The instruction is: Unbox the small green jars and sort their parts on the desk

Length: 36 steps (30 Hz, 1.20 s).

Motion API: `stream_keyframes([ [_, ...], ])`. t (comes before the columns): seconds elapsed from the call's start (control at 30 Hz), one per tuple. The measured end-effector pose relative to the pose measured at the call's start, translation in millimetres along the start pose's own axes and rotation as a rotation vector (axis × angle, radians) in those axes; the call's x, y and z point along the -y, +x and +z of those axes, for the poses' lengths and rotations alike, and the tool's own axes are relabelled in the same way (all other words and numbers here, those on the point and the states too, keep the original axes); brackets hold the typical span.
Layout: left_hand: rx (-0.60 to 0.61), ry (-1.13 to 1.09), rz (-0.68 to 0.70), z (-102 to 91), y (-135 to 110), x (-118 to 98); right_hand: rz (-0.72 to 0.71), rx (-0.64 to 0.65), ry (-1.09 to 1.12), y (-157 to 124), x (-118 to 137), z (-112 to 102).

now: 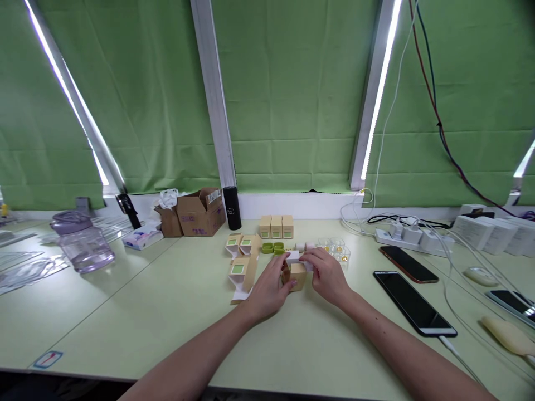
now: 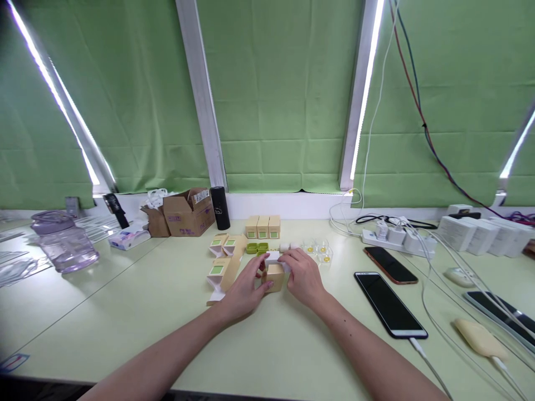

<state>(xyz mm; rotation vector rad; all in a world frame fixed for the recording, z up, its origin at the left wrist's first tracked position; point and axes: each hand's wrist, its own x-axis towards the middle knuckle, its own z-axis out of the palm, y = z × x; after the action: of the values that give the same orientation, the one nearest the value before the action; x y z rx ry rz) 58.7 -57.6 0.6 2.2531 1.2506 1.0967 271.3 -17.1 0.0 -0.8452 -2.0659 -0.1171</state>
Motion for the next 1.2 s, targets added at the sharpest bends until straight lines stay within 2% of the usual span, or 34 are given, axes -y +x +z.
stream_keyframes([
  [0.13, -0.007, -0.068, -0.035, 2.3, 0.8, 2.7, 0.010, -0.021, 0.077, 0.2, 0.6, 0.3],
  [0.3, -0.033, -0.129, -0.071, 5.2, 1.3, 4.9, 0.033, -0.074, 0.260, 1.8, 10.4, -9.5],
  [0.43, -0.030, -0.138, -0.064, 6.0, 1.5, 7.3, 0.026, -0.046, 0.370, 3.7, 17.3, -16.8],
  [0.6, -0.019, -0.164, -0.063, 5.9, 1.9, 6.5, 0.028, 0.001, 0.355, 3.8, 17.3, -15.5],
  [0.8, -0.028, -0.177, -0.075, 4.8, 2.7, 1.2, -0.036, 0.107, 0.222, 5.2, 19.8, -15.9],
  [0.93, -0.032, -0.196, -0.090, 4.0, 2.5, -1.3, -0.042, 0.094, 0.191, 5.2, 19.2, -17.2],
  [1.1, -0.041, -0.081, -0.029, 1.2, -0.8, -4.5, 0.090, 0.016, 0.256, 3.6, 13.6, -12.2],
  [1.2, -0.060, 0.040, 0.047, -1.1, -3.3, -7.9, 0.173, 0.018, 0.268, 3.5, 13.0, -6.8],
])
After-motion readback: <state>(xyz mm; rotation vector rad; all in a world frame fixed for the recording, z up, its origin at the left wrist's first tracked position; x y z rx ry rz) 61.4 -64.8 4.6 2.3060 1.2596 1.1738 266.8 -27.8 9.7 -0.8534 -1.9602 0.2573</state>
